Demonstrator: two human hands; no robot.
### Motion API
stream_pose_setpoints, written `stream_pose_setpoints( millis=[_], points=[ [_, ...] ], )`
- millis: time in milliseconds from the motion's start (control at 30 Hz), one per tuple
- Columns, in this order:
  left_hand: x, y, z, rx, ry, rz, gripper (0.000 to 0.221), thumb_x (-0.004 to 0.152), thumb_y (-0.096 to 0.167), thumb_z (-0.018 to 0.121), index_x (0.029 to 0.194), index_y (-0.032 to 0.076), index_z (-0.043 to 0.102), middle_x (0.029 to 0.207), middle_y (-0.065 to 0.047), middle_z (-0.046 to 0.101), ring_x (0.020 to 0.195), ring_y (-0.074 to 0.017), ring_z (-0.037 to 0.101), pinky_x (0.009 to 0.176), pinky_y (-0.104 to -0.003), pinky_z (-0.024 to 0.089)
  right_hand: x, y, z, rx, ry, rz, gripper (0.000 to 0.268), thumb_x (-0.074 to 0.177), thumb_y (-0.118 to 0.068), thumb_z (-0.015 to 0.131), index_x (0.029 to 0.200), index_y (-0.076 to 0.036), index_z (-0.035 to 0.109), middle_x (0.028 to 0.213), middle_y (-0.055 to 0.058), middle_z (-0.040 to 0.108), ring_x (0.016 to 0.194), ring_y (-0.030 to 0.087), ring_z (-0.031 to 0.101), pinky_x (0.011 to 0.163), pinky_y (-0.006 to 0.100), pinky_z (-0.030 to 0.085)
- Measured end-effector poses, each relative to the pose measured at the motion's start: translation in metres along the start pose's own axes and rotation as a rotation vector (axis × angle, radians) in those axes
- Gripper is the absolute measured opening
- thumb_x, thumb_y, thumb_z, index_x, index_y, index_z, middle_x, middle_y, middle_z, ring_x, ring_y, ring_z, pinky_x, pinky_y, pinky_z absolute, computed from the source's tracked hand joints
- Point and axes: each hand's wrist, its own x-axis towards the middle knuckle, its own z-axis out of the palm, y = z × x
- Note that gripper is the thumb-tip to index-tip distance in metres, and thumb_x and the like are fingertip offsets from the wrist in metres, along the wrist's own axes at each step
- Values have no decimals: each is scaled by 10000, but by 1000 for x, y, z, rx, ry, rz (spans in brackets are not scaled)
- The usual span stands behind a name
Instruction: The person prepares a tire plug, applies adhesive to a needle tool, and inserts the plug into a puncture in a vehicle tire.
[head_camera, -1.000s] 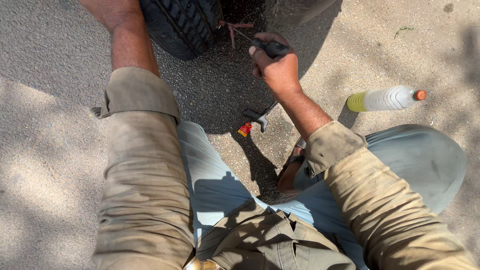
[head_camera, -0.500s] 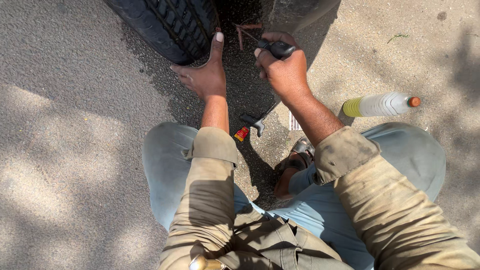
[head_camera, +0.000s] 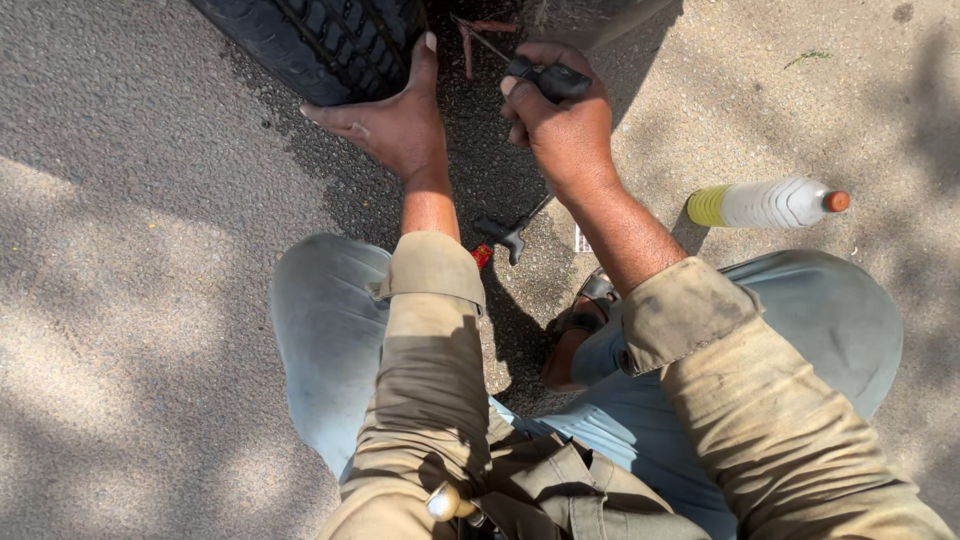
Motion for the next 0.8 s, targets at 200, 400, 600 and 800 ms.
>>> stream_pose_setpoints(
  millis=[200, 400, 600, 800],
  points=[
    [6, -10, 0, -103, 35, 181, 1529, 640, 364, 1017, 1555, -94, -119, 1541, -350, 215, 1479, -470, 288, 1281, -570, 252, 7, 16, -2, 45, -46, -1, 300, 969, -73, 731, 1247, -35, 623, 909, 37, 720, 654, 77, 662, 525, 236, 538],
    [11, -24, 4, -66, 20, 225, 1521, 671, 287, 1031, 1551, -60, -160, 1539, -328, 146, 1485, -461, 213, 1286, -598, 202, 16, 25, -1, -90, -107, -51, 272, 1001, -112, 738, 1248, -70, 631, 868, 31, 722, 669, 57, 663, 538, 212, 533],
    [13, -32, 7, -159, 19, 263, 1456, 693, 173, 1002, 1581, -20, -137, 1560, -284, 154, 1495, -421, 244, 1318, -568, 203, 26, 43, 1, -81, -129, -130, 259, 994, -90, 755, 1227, -91, 641, 965, 8, 728, 761, 57, 712, 584, 220, 580],
    [14, -34, 11, -339, -32, 282, 1410, 718, 32, 951, 1581, 29, -164, 1574, -260, 120, 1487, -384, 264, 1322, -546, 283, 26, 43, 1, -268, -135, -276, 303, 975, -76, 784, 1240, -118, 645, 1057, 33, 726, 952, 111, 726, 836, 296, 642]
  ],
)
